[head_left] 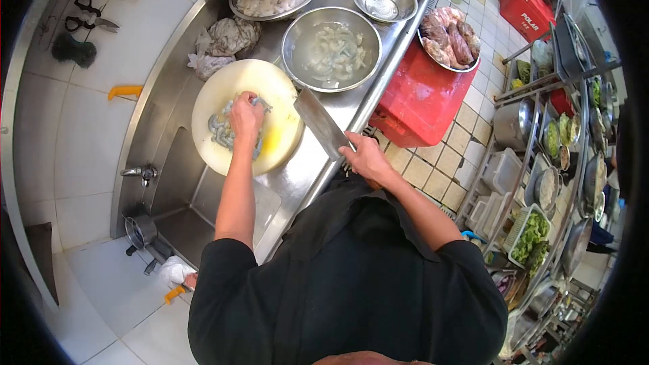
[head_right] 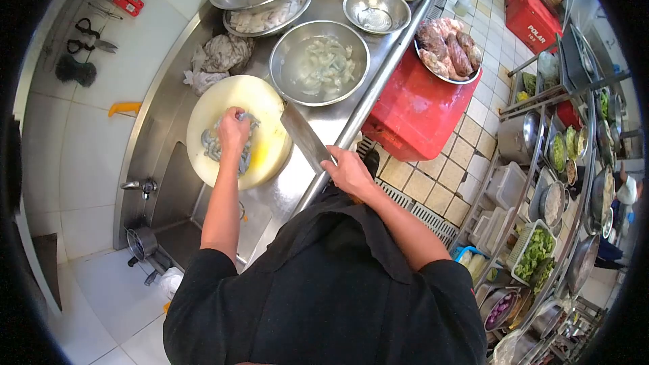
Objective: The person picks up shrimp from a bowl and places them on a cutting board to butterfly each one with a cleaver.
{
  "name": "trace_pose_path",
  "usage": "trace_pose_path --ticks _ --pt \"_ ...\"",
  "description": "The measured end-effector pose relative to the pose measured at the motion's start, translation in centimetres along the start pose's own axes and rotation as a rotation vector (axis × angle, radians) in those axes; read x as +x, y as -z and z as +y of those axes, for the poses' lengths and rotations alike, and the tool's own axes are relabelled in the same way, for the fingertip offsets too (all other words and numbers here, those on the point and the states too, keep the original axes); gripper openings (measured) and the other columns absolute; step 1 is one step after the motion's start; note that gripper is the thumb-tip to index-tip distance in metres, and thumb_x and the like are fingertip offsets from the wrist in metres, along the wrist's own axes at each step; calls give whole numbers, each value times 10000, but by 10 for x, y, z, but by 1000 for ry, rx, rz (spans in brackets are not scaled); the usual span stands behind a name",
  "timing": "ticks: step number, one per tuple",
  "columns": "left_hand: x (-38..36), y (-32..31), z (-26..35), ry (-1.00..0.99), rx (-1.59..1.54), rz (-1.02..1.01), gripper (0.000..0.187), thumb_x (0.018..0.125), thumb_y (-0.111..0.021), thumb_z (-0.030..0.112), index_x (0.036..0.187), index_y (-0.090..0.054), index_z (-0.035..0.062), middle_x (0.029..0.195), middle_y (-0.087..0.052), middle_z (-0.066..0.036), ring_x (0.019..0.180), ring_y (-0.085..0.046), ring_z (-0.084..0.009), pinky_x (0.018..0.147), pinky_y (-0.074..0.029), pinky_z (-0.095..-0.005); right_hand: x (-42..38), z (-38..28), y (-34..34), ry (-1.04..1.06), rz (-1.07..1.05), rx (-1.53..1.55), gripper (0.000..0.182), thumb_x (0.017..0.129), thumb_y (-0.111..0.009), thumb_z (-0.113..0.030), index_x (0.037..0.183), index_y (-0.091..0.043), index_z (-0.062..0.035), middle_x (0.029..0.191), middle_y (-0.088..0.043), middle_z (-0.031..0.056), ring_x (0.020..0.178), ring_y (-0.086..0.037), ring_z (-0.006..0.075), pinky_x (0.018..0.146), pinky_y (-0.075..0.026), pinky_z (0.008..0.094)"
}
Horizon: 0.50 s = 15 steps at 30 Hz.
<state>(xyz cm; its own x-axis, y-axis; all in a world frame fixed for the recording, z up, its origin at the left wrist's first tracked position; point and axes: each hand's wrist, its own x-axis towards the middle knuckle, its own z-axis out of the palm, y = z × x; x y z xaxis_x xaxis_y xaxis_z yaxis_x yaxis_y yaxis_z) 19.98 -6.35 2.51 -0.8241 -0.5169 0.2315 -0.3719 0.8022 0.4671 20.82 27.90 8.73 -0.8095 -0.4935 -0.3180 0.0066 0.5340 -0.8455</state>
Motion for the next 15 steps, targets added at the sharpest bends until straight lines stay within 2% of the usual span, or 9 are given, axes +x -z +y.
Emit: trace_pose_path --ticks 2,5,7,9,12,15 --pt "-6 -1 9 -81 -119 109 255 774 -689 31 1025 -732 47 1001 -709 -198 904 -698 -359 813 -559 -409 3 5 -2 -59 -10 72 499 951 -650 -202 1365 -570 65 810 -705 204 613 -673 230 676 -549 384" --pt "-29 -18 8 -210 -210 -36 235 784 -708 3 1016 -723 37 991 -696 -172 872 -698 -317 801 -559 -364 8 5 -4 -104 -55 187 463 962 -644 -183 1362 -583 43 720 -661 122 526 -615 151 578 -524 339" --pt "-50 -27 7 -141 -261 -94 223 796 -739 39 1018 -724 41 990 -707 -164 872 -701 -291 798 -558 -361 12 5 -3 -89 -82 249 405 971 -629 -160 1329 -610 28 671 -607 46 501 -581 107 524 -495 299" --pt "-62 -19 18 -55 -254 -130 222 830 -772 109 1035 -741 32 967 -729 -156 856 -710 -251 792 -557 -361 13 1 0 -128 -109 309 394 972 -626 -160 1323 -616 18 674 -601 37 496 -577 107 516 -490 292" --pt "-62 -21 8 84 -262 -162 218 862 -748 171 1029 -767 32 955 -752 -155 836 -718 -262 801 -558 -358 19 0 -1 -142 -155 350 373 973 -624 -161 1308 -627 2 680 -594 25 492 -571 106 499 -479 282" --pt "-53 -16 13 75 -202 -220 239 886 -723 228 1032 -785 50 964 -763 -160 839 -730 -280 809 -557 -361 31 -1 -5 -142 -186 347 359 975 -625 -164 1299 -636 -11 681 -592 23 491 -568 104 481 -468 279"
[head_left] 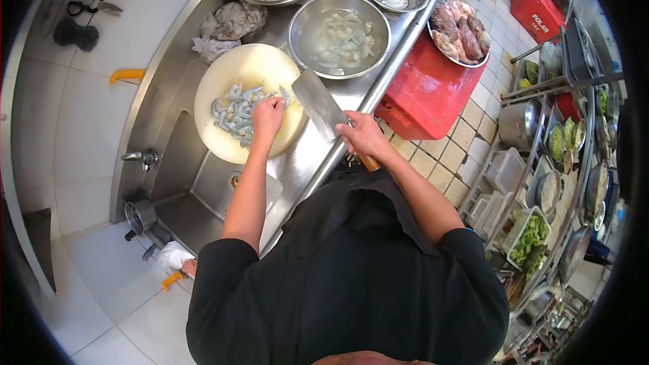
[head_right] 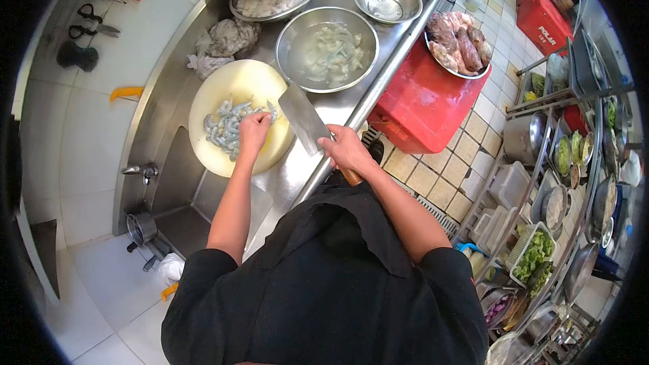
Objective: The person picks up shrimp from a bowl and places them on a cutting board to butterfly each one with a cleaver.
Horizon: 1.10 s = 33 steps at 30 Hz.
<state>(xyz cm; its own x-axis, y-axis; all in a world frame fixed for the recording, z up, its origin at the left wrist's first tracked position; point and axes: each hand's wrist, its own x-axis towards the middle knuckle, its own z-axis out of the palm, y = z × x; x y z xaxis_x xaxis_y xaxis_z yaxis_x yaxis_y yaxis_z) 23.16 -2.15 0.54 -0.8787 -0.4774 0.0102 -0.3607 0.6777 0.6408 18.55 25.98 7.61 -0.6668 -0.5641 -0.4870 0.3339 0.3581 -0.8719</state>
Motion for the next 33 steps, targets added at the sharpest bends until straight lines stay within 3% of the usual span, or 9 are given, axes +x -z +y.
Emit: trace_pose_path --ticks 6,9,12,15,18,21,24,33 --pt "11 3 0 31 130 -59 276 856 -723 269 1071 -795 110 973 -768 -147 883 -735 -313 843 -563 -387 24 2 -7 10 -16 17 383 976 -633 -157 1329 -616 -12 681 -580 23 492 -558 102 468 -463 274" --pt "9 5 3 45 138 -97 288 822 -725 317 1061 -809 181 926 -764 -98 931 -690 -334 887 -526 -447 26 3 -7 0 -9 14 363 980 -630 -162 1317 -628 -27 681 -579 18 490 -551 96 466 -458 276" --pt "7 5 5 -88 264 -29 331 794 -756 293 1083 -799 137 911 -769 -132 851 -732 -302 842 -562 -390 17 1 -7 -25 -39 26 356 984 -623 -157 1314 -627 -22 676 -578 13 488 -554 92 454 -456 276" --pt "2 7 10 -54 357 -81 342 795 -752 294 1098 -795 140 897 -767 -130 842 -730 -302 851 -558 -392 8 8 -5 -36 -48 33 378 975 -620 -173 1319 -624 -18 687 -592 23 479 -558 107 442 -455 281" --pt "-6 11 10 26 206 -90 326 821 -734 300 1100 -795 144 925 -770 -130 872 -734 -303 879 -553 -386 3 13 -6 -38 -36 43 363 980 -616 -178 1301 -625 -10 688 -588 26 481 -561 106 438 -457 280" --pt "-6 11 1 113 61 -128 265 850 -681 284 1066 -812 203 969 -770 -104 977 -700 -327 963 -453 -504 7 17 -10 -39 -17 41 323 983 -613 -172 1258 -631 -3 683 -582 29 483 -561 107 437 -457 285" --pt "-7 10 1 44 111 -68 292 859 -706 294 1096 -798 151 987 -766 -140 911 -743 -305 897 -555 -370 15 15 -12 -15 -27 74 265 986 -611 -163 1186 -645 7 681 -582 34 476 -559 114 441 -461 289" --pt "0 10 4 89 124 -115 301 856 -689 283 1104 -796 151 1004 -766 -141 946 -739 -296 897 -554 -367 32 9 -14 -33 -36 62 254 998 -608 -168 1204 -648 -25 689 -579 9 493 -557 96 443 -459 272"
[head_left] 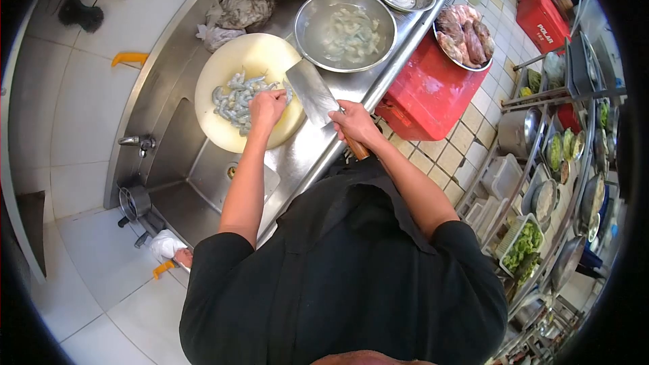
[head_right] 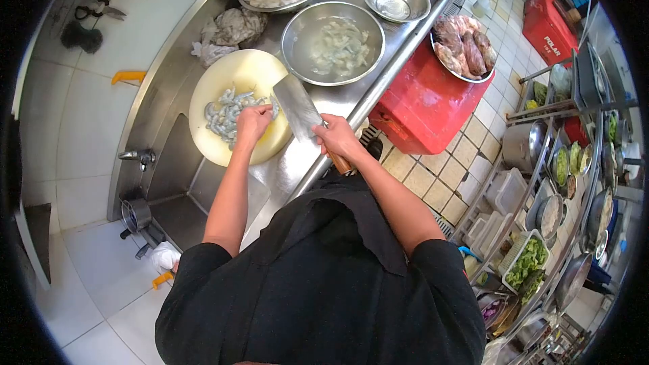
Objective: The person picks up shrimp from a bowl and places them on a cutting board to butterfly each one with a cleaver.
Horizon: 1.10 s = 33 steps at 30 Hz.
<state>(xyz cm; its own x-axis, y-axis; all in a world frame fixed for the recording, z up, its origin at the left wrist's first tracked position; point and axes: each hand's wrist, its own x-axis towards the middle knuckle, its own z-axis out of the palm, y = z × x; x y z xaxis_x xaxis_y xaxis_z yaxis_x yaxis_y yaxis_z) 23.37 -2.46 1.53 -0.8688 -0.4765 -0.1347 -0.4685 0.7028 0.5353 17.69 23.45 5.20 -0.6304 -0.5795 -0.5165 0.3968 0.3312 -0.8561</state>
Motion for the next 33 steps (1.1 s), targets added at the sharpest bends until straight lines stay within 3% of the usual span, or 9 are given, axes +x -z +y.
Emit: trace_pose_path --ticks 12,21,26,33 --pt "-1 -3 -1 -29 -10 43 291 866 -681 283 1097 -797 149 1008 -762 -149 944 -737 -316 895 -556 -376 -22 -1 1 -22 -38 11 263 992 -608 -161 1201 -639 -4 678 -588 19 482 -566 105 440 -468 277" --pt "-10 -5 5 64 -75 64 280 857 -721 274 1075 -794 114 983 -759 -164 913 -741 -325 864 -565 -387 -53 6 10 -77 -86 9 264 992 -607 -165 1190 -642 6 680 -589 28 489 -579 107 431 -470 279" --pt "-11 -13 0 82 -146 103 234 841 -746 250 1008 -803 98 931 -757 -169 865 -738 -337 828 -566 -395 -68 0 21 -164 -161 -14 255 994 -609 -136 1210 -649 -7 679 -585 6 483 -564 94 429 -461 263" --pt "-8 -16 -5 80 -189 132 196 823 -773 230 951 -809 86 874 -756 -167 809 -737 -332 796 -566 -399 -66 6 16 -91 -87 -15 308 993 -612 -155 1261 -633 -5 682 -590 13 487 -571 97 428 -463 270"
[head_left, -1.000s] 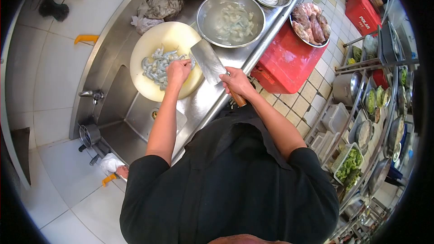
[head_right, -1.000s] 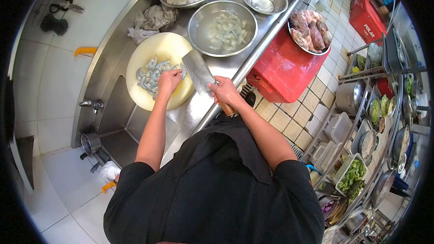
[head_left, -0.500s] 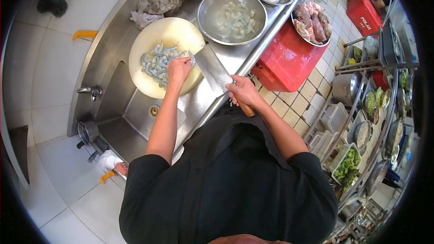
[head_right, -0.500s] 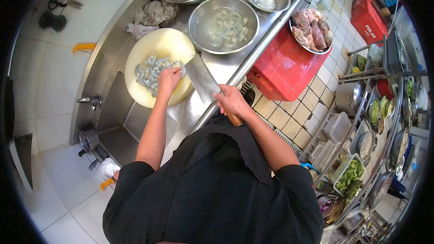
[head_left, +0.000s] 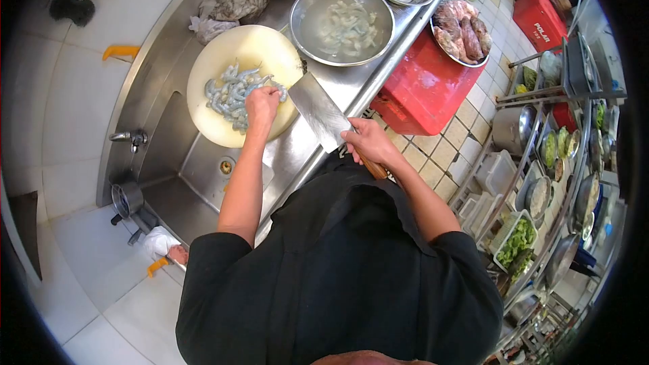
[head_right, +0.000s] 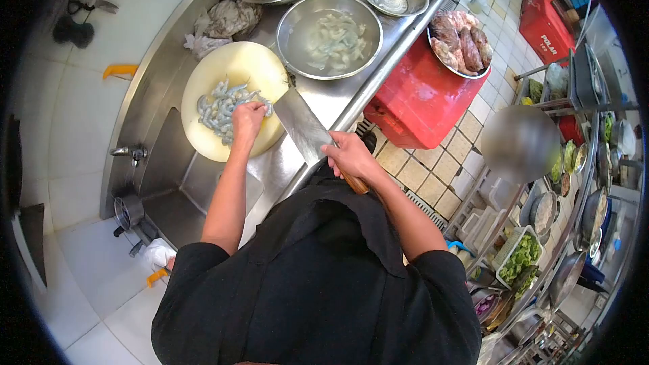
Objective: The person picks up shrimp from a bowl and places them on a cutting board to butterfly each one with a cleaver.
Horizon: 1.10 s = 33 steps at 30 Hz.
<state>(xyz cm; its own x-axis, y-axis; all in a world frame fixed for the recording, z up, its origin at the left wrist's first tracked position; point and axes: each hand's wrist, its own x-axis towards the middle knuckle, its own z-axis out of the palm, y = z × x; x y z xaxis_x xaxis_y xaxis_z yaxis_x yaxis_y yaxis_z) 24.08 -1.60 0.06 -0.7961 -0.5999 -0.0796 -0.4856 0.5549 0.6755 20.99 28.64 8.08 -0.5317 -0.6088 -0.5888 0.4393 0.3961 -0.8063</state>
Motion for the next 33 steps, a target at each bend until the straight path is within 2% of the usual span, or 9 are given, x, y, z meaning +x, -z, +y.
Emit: trace_pose_path --ticks 3,12,15,21,23,27,30,33 --pt "0 2 1 -9 30 -12 217 834 -786 209 980 -801 48 893 -765 -167 791 -744 -282 760 -567 -363 9 -1 0 3 13 -16 388 989 -620 -186 1331 -607 -2 684 -591 28 494 -586 115 437 -474 283" --pt "-1 4 4 33 -5 -42 207 838 -788 204 972 -802 47 894 -765 -171 804 -745 -275 763 -564 -363 3 -14 -2 25 41 -73 414 985 -618 -185 1344 -588 18 675 -591 31 494 -588 116 439 -475 286" --pt "-1 1 1 -13 20 1 198 838 -788 196 969 -801 48 891 -766 -167 801 -745 -271 755 -564 -359 2 -15 -2 18 39 -76 428 981 -619 -185 1353 -583 25 676 -592 33 495 -589 118 440 -476 290" --pt "0 1 -3 -3 -8 -11 213 841 -780 216 972 -801 49 890 -766 -164 798 -744 -271 754 -564 -357 8 -11 -1 15 66 -157 490 969 -622 -186 1409 -553 21 678 -600 55 502 -594 126 446 -477 300" --pt "1 0 -5 2 -18 -17 208 839 -762 233 954 -803 64 883 -759 -172 815 -738 -315 786 -565 -391 8 -9 1 39 92 -235 503 969 -615 -184 1421 -542 23 676 -603 66 507 -598 128 450 -477 304" --pt "1 1 -3 -19 -13 -22 196 842 -753 239 929 -801 70 856 -756 -163 806 -735 -330 794 -565 -406 -4 -27 -9 40 120 -243 455 971 -598 -185 1374 -575 26 676 -608 72 507 -600 136 465 -485 319" --pt "6 6 3 124 -71 -114 232 829 -764 285 924 -798 76 865 -758 -155 826 -730 -338 795 -562 -416 1 -28 -10 34 61 -283 398 973 -594 -192 1308 -618 21 678 -615 78 505 -602 145 501 -502 332" --pt "2 9 16 96 77 -113 288 798 -774 351 913 -789 86 894 -759 -152 865 -725 -344 805 -555 -428 -2 -30 -9 26 99 -286 402 971 -598 -191 1312 -618 22 668 -619 91 509 -607 152 521 -509 339"
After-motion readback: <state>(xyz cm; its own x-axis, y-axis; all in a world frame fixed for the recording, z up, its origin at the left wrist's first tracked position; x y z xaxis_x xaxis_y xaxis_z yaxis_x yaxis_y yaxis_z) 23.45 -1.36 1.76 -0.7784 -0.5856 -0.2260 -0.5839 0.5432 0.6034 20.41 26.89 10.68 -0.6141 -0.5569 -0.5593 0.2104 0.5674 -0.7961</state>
